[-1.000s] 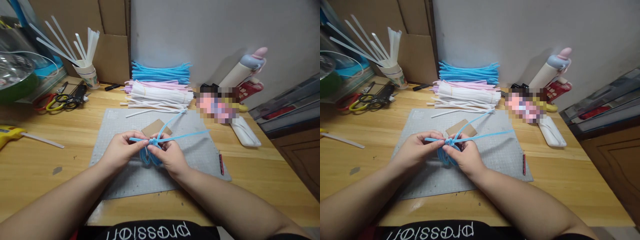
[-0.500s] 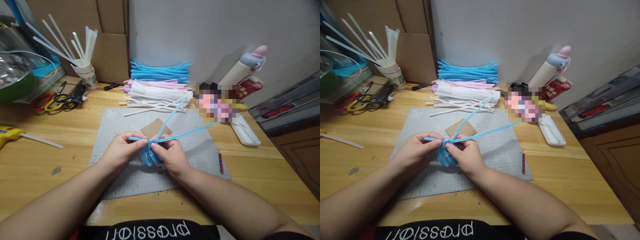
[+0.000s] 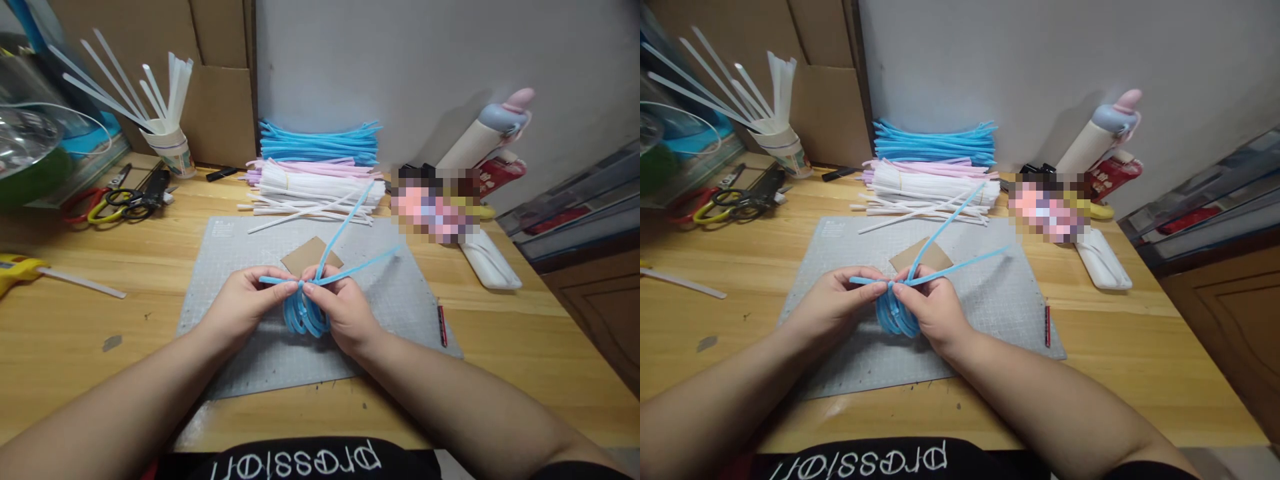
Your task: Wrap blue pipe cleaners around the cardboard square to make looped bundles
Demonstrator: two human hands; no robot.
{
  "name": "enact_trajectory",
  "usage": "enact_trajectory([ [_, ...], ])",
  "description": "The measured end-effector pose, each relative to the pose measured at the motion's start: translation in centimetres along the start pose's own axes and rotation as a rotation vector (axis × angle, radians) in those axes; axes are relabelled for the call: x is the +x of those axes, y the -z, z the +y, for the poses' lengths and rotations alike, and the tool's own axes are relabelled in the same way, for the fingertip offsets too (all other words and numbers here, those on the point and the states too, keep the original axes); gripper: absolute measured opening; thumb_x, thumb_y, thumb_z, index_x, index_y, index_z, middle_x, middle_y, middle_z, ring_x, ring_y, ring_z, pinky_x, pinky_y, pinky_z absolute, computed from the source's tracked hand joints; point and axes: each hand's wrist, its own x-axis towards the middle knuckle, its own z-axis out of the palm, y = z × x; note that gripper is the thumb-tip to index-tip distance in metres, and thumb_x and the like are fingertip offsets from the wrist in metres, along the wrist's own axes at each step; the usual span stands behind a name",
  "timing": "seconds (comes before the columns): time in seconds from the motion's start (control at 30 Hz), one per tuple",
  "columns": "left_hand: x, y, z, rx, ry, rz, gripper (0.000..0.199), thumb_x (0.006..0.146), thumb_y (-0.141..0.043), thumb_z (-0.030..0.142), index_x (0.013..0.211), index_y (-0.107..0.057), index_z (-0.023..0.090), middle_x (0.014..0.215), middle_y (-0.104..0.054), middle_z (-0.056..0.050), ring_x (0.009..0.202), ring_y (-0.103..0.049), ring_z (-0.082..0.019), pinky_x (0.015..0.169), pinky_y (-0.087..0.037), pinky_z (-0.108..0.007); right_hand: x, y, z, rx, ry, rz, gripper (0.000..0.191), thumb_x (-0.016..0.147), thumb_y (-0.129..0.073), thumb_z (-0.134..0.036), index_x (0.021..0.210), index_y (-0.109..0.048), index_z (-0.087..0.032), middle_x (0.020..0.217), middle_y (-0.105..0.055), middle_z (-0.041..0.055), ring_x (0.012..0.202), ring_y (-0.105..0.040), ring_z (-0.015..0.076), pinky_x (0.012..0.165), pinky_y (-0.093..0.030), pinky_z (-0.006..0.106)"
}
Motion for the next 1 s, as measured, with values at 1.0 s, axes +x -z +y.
enact_trajectory([
  [1.0, -0.02, -0.13, 0.56, 0.038, -0.081, -0.006, 0.006, 0.071, -0.076, 0.024, 0.071, -0.074, 0.019, 0.074, -0.070, 0.000, 0.071, -0.060, -0.011, 0.069, -0.046, -0.020, -0.14, -0.01, 0.11, -0.008, 0.018, -0.072, 0.019, 0.071, -0.074, -0.034, 0.077, -0.064, -0.020, 0.072, -0.057, -0.0022, 0.068, -0.052, 0.0112, 0.067, -0.044, 0.026],
])
